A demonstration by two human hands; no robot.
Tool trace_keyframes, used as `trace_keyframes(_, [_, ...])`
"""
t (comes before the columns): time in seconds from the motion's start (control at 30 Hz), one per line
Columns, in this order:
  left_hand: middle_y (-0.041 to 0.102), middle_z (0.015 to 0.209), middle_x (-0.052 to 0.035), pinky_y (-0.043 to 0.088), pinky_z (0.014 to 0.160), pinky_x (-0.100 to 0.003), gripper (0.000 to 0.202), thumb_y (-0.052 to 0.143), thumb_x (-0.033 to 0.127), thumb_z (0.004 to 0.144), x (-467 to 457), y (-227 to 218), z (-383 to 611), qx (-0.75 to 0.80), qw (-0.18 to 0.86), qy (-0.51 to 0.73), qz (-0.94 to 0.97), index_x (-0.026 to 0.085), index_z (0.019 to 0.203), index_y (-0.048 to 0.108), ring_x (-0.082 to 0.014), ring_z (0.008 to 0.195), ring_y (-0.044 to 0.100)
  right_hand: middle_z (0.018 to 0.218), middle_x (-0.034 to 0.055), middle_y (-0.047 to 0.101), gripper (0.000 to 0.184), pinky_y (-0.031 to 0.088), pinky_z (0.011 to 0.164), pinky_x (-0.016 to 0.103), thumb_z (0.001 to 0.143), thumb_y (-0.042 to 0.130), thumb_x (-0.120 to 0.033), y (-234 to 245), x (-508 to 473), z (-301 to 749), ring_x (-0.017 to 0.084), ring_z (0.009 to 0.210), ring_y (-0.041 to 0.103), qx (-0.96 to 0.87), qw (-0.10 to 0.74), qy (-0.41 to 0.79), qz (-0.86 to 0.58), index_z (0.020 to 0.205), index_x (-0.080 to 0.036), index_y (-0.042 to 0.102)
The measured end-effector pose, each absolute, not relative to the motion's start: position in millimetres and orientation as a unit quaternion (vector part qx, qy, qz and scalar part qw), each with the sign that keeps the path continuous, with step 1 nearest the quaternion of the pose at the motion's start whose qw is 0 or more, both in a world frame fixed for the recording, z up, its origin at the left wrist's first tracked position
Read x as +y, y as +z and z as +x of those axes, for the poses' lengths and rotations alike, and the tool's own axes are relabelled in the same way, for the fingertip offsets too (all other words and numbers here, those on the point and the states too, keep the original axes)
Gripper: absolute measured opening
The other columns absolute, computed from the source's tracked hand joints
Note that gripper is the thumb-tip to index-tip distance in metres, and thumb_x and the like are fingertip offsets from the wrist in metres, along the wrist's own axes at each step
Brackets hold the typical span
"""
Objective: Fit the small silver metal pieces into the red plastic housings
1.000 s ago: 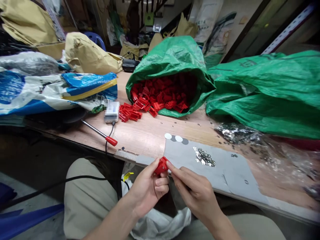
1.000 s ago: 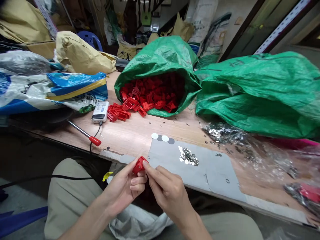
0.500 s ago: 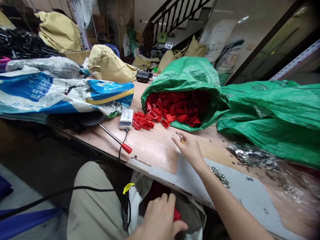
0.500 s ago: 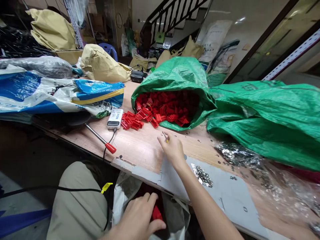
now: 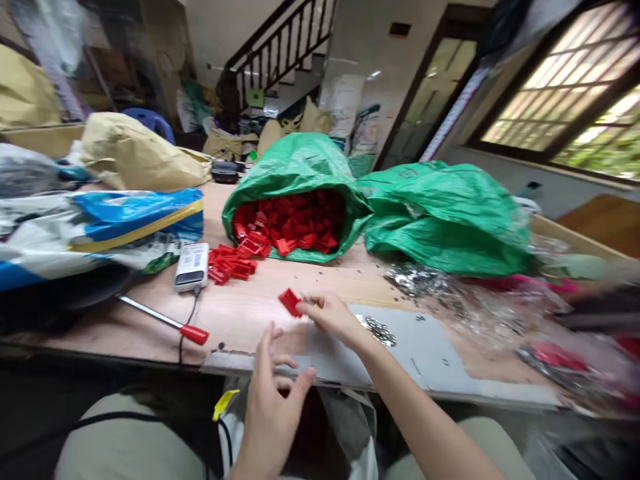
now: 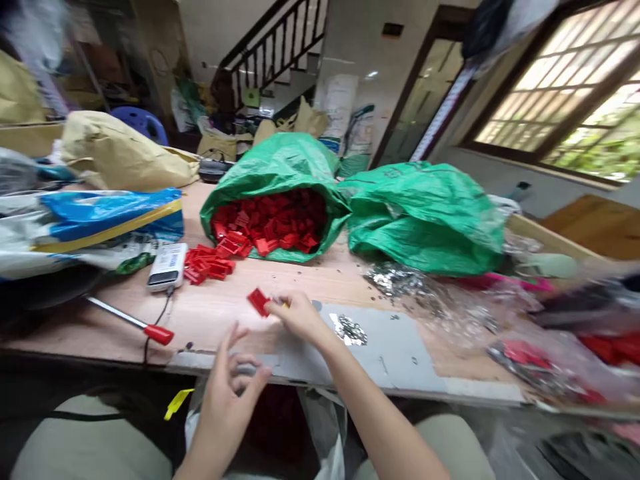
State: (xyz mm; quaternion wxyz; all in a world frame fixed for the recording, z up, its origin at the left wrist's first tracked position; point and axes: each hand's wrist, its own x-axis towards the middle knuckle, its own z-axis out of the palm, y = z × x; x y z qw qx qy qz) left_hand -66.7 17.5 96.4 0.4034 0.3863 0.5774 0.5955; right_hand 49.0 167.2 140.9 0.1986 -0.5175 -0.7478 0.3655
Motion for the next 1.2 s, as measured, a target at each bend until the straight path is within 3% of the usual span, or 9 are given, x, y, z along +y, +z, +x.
trace_keyframes(0.07, [0.056, 0.141, -0.0129, 0.057, 0.061, -0.023, 0.085, 0.073, 0.04, 0.081, 25, 96, -69, 0.557, 0.406, 0.599, 0.406, 0.03, 0.154, 0.03, -0.0169, 0.088, 0.068, 0.055, -0.0058, 0.042, 0.031, 0.031, 0.052, 0.021, 0.084, 0.062, -0.039, 143, 126, 77, 0.01, 0.054, 0.039, -0.746, 0.169, 0.45, -0.461, 0.063, -0.016, 0.058])
trace_keyframes(0.13, [0.071, 0.116, -0.0062, 0.058, 0.063, -0.023, 0.062, 0.074, 0.04, 0.081, 30, 94, -69, 0.543, 0.434, 0.535, 0.48, 0.03, 0.14, 0.055, -0.0136, 0.072, 0.068, 0.06, -0.0045, 0.048, 0.03, 0.031, 0.053, 0.021, 0.09, 0.059, -0.038, 144, 91, 101, 0.01, 0.058, 0.041, -0.733, 0.159, 0.503, -0.43, 0.069, -0.016, 0.062])
trace_keyframes(0.2, [0.075, 0.104, -0.0033, 0.059, 0.065, -0.024, 0.042, 0.075, 0.04, 0.081, 35, 91, -68, 0.512, 0.429, 0.48, 0.569, 0.028, 0.121, 0.069, -0.0134, 0.067, 0.068, 0.07, -0.0019, 0.06, 0.03, 0.037, 0.058, 0.022, 0.095, 0.053, -0.039, 142, 70, 126, 0.012, 0.064, 0.05, -0.732, 0.163, 0.493, -0.44, 0.084, -0.018, 0.07])
trace_keyframes(0.3, [0.075, 0.103, -0.0024, 0.059, 0.067, -0.026, 0.037, 0.072, 0.036, 0.084, 45, 87, -64, 0.518, 0.335, 0.475, 0.628, 0.029, 0.121, 0.069, -0.0137, 0.067, 0.067, 0.092, 0.0034, 0.074, 0.03, 0.046, 0.073, 0.026, 0.099, 0.048, -0.037, 134, 69, 172, 0.019, 0.082, 0.065, -0.748, 0.194, 0.349, -0.531, 0.103, -0.02, 0.073])
trace_keyframes(0.43, [0.075, 0.098, -0.0013, 0.058, 0.065, -0.028, 0.035, 0.074, 0.034, 0.082, 59, 80, -58, 0.559, 0.262, 0.472, 0.63, 0.025, 0.114, 0.067, -0.0134, 0.061, 0.065, 0.097, 0.0116, 0.076, 0.025, 0.049, 0.08, 0.033, 0.092, 0.05, -0.024, 120, 112, 244, 0.026, 0.089, 0.069, -0.677, 0.222, 0.029, -0.701, 0.098, -0.016, 0.073])
trace_keyframes(0.53, [0.075, 0.094, 0.0001, 0.057, 0.065, -0.027, 0.03, 0.074, 0.033, 0.082, 62, 74, -58, 0.558, 0.277, 0.469, 0.626, 0.025, 0.11, 0.066, -0.014, 0.064, 0.068, 0.098, 0.0159, 0.075, 0.027, 0.049, 0.078, 0.037, 0.091, 0.052, -0.027, 113, 145, 281, 0.029, 0.089, 0.069, -0.656, 0.223, -0.023, -0.72, 0.098, -0.013, 0.074])
trace_keyframes(0.9, [0.073, 0.092, 0.001, 0.059, 0.075, -0.025, 0.023, 0.079, 0.022, 0.077, 60, 77, -57, 0.543, 0.329, 0.521, 0.57, 0.022, 0.098, 0.068, -0.0151, 0.08, 0.071, 0.094, 0.014, 0.077, 0.029, 0.045, 0.062, 0.034, 0.091, 0.051, -0.031, 87, 160, 290, 0.028, 0.075, 0.068, -0.694, 0.17, -0.166, -0.68, 0.094, -0.016, 0.077])
trace_keyframes(1.07, [0.073, 0.092, 0.0003, 0.059, 0.074, -0.025, 0.024, 0.08, 0.023, 0.077, 60, 76, -59, 0.524, 0.313, 0.532, 0.587, 0.022, 0.097, 0.069, -0.0148, 0.08, 0.07, 0.083, 0.0138, 0.077, 0.025, 0.046, 0.061, 0.033, 0.083, 0.056, -0.029, 98, 158, 272, 0.027, 0.07, 0.068, -0.658, 0.262, -0.141, -0.692, 0.088, -0.014, 0.075])
trace_keyframes(1.2, [0.073, 0.091, 0.0, 0.058, 0.072, -0.026, 0.025, 0.082, 0.023, 0.076, 59, 73, -59, 0.516, 0.275, 0.536, 0.609, 0.022, 0.098, 0.068, -0.0149, 0.079, 0.069, 0.071, 0.0058, 0.072, 0.024, 0.046, 0.058, 0.028, 0.083, 0.061, -0.038, 117, 128, 211, 0.02, 0.061, 0.065, -0.652, 0.366, 0.066, -0.66, 0.083, -0.018, 0.073])
